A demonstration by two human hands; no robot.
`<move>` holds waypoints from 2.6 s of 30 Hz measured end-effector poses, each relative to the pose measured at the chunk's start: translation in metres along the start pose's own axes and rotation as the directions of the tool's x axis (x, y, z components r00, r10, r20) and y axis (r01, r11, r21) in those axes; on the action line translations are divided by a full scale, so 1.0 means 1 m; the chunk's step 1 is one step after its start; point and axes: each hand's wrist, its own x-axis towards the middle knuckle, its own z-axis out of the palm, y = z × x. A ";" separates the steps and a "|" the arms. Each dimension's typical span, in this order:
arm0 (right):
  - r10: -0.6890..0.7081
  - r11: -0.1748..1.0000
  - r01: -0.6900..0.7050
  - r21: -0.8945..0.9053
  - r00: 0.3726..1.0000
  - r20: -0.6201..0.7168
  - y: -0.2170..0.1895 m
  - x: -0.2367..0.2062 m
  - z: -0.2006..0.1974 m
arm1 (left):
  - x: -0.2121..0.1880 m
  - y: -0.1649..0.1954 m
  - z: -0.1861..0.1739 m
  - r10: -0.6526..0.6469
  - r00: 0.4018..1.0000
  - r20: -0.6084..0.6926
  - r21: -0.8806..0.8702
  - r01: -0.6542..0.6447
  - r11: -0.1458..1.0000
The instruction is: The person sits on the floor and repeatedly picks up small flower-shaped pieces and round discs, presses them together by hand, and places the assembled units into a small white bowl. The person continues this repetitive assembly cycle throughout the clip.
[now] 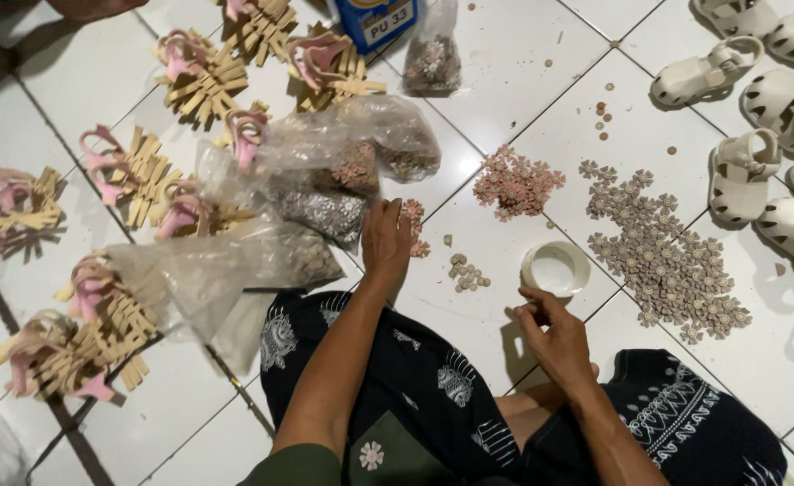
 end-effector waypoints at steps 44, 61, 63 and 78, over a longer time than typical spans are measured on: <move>-0.070 0.636 0.085 -0.767 0.996 0.052 -0.022 0.049 -0.031 | -0.114 0.024 -0.013 -0.225 0.745 0.628 -0.666 0.664 0.341; -0.142 0.859 0.116 -0.498 0.990 -0.015 -0.016 0.041 -0.042 | -0.129 0.031 -0.017 -0.212 0.722 0.658 -0.651 0.688 0.321; -0.166 0.880 0.141 -0.454 0.986 -0.016 -0.026 0.028 -0.048 | -0.130 0.036 -0.016 -0.217 0.722 0.657 -0.648 0.688 0.328; -0.211 0.966 0.209 0.152 0.978 -0.003 -0.102 -0.034 -0.010 | -0.137 0.082 -0.032 -0.138 0.771 0.622 -0.681 0.620 0.389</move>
